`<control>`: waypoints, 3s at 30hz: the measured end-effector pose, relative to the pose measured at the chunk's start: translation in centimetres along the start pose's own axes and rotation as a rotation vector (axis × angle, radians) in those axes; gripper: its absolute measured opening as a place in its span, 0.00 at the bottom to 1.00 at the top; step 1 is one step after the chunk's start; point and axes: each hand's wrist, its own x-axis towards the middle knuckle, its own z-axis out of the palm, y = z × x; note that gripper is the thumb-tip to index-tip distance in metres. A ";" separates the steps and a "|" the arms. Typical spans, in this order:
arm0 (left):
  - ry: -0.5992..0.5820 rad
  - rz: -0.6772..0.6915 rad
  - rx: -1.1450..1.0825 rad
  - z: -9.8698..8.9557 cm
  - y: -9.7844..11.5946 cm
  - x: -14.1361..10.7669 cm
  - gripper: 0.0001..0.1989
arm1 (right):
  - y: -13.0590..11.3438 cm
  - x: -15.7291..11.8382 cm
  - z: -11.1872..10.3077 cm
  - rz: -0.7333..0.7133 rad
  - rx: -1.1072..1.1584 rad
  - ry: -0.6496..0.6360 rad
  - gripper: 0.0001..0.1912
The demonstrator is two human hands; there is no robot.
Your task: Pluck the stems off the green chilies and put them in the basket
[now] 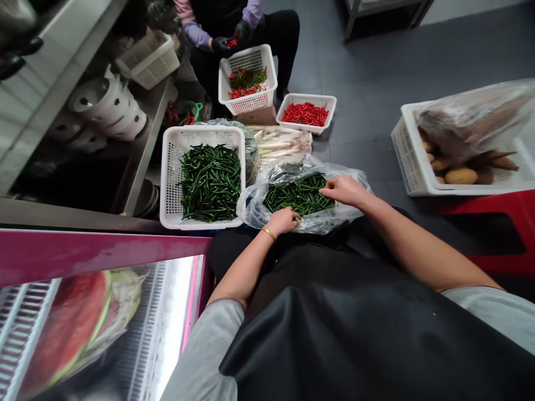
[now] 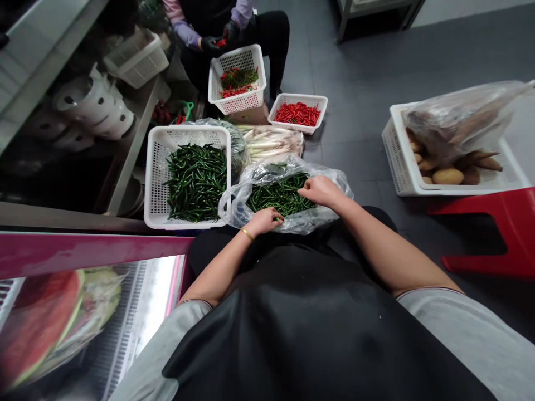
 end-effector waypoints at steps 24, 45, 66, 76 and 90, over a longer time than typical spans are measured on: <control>0.005 0.205 -0.863 -2.4 4.1 -5.6 0.16 | -2.2 -3.8 6.7 -0.074 1.162 -0.164 0.25; 0.346 -0.035 -0.576 -3.2 4.2 2.7 0.09 | -1.5 -1.6 1.6 -0.239 0.076 0.177 0.14; 0.250 -0.325 -1.266 -0.2 1.7 1.8 0.15 | -3.5 -1.0 6.4 0.006 -0.076 -0.072 0.16; 0.235 -0.326 -1.417 -1.3 -0.7 0.1 0.13 | -2.2 0.2 5.6 -0.110 0.260 -0.185 0.18; 0.105 -0.066 -1.173 -5.6 0.7 -1.0 0.15 | -5.9 1.5 2.6 -0.256 0.000 0.252 0.21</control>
